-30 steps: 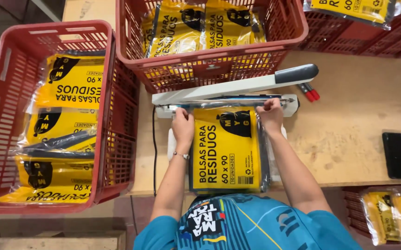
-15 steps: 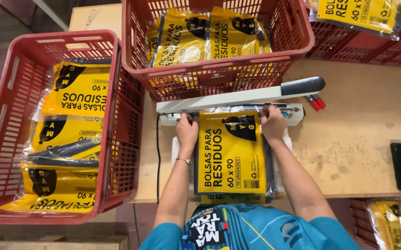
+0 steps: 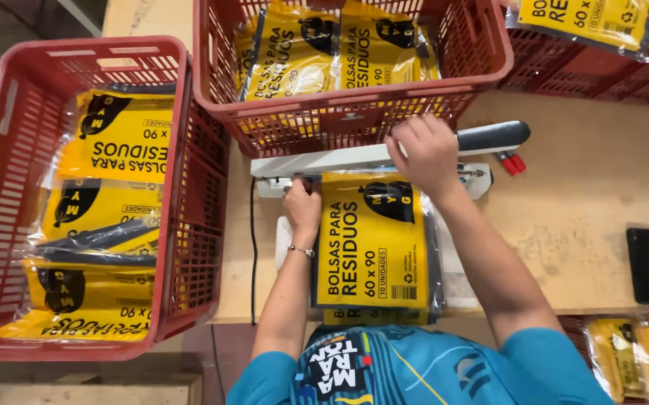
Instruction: Sealing plastic bags using a manual heat sealer and sorting them into crates
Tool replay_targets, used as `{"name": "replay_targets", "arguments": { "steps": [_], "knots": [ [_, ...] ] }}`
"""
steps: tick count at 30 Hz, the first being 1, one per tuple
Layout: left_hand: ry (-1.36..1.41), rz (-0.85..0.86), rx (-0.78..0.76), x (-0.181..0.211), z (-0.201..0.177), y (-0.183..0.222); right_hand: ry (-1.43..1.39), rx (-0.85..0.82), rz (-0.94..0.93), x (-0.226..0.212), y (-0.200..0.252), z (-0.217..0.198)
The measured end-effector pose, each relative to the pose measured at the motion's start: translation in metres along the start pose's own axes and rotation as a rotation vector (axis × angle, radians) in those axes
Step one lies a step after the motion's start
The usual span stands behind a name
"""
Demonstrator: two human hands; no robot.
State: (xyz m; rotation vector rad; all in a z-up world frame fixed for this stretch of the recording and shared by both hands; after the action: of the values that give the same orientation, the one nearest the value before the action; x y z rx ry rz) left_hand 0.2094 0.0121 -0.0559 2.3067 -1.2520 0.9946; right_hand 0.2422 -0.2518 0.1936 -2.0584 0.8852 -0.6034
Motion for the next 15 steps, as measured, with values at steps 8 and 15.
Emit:
{"name": "replay_targets", "arguments": {
  "steps": [8,15],
  "knots": [
    [-0.020,0.070,0.050,0.016,-0.006,0.004,-0.149,-0.920,0.618,0.062,0.086,0.121],
    [-0.084,0.156,0.082,0.024,-0.013,0.013,-0.099,-1.323,0.692,0.057,0.127,0.141]
  ]
}}
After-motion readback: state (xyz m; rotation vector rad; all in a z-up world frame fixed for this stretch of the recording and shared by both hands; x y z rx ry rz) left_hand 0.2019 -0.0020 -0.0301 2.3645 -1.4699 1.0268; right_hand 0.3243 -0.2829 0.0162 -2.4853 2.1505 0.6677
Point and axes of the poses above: each hand's wrist, its own y-axis away from the middle knuckle, its own z-axis out of the palm, x = y × z, the point moved 10 cm from there along -y, towards the middle knuckle, and after that the axes turned 3 degrees about x, right-handed, at the moved point
